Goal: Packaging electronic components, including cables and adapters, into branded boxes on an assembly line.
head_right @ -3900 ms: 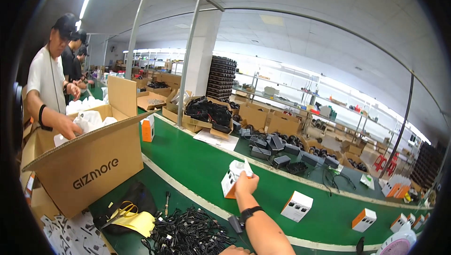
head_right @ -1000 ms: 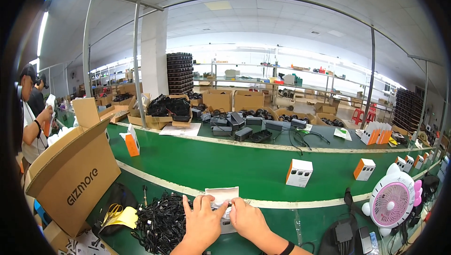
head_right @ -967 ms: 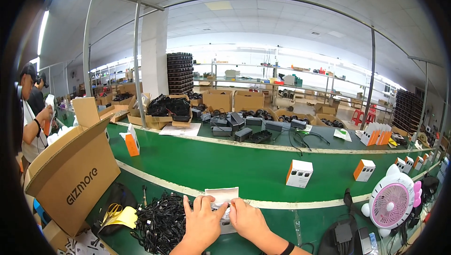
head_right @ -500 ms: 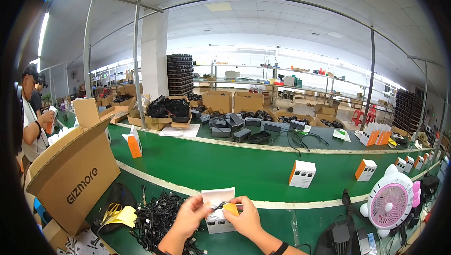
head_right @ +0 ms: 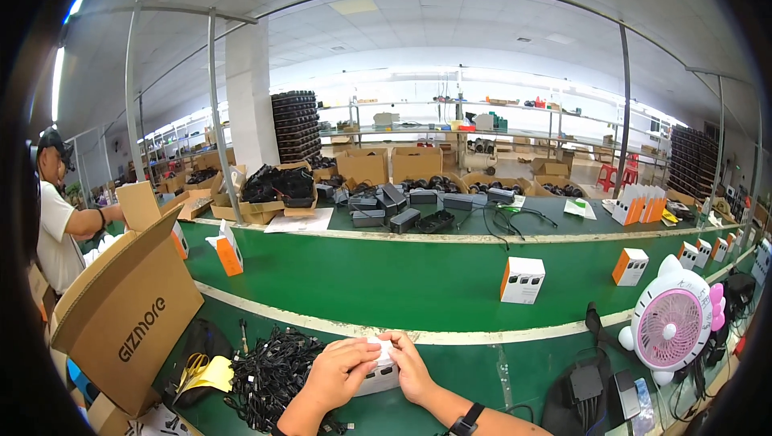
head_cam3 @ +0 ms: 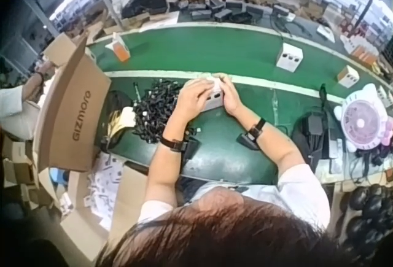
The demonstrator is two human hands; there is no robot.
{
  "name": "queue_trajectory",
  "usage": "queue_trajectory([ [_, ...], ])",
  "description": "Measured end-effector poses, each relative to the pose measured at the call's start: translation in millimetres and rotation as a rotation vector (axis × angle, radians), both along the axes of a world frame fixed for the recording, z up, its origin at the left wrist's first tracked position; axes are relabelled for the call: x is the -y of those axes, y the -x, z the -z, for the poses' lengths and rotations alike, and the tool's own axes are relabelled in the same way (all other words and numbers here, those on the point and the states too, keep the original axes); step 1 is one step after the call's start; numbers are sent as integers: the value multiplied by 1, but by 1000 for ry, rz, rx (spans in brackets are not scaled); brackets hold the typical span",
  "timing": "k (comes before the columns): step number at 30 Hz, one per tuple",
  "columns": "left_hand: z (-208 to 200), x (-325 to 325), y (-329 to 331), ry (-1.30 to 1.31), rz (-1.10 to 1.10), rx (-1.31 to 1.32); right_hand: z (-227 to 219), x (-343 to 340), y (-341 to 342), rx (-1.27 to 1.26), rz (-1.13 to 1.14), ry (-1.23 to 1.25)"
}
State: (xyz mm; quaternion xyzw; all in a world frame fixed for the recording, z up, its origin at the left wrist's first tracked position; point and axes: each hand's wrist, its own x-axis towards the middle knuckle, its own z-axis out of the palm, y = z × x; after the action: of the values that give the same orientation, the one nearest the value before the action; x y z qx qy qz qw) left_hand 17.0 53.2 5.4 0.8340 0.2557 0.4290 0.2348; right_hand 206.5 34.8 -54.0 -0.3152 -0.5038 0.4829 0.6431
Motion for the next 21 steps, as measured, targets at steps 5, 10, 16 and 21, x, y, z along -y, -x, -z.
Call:
queue_trajectory([
  [5,-30,22,24,-52,-60,-610,0,-4,-16,167,-65,-91],
  [10,-13,21,21,-54,-107,-442,-2,-6,-23,296,-39,-231],
  [16,-13,-9,53,-260,-346,171,-26,2,-42,703,-87,-93],
  [21,-20,-13,72,-84,-194,-153,-9,-31,-66,520,586,-335],
])
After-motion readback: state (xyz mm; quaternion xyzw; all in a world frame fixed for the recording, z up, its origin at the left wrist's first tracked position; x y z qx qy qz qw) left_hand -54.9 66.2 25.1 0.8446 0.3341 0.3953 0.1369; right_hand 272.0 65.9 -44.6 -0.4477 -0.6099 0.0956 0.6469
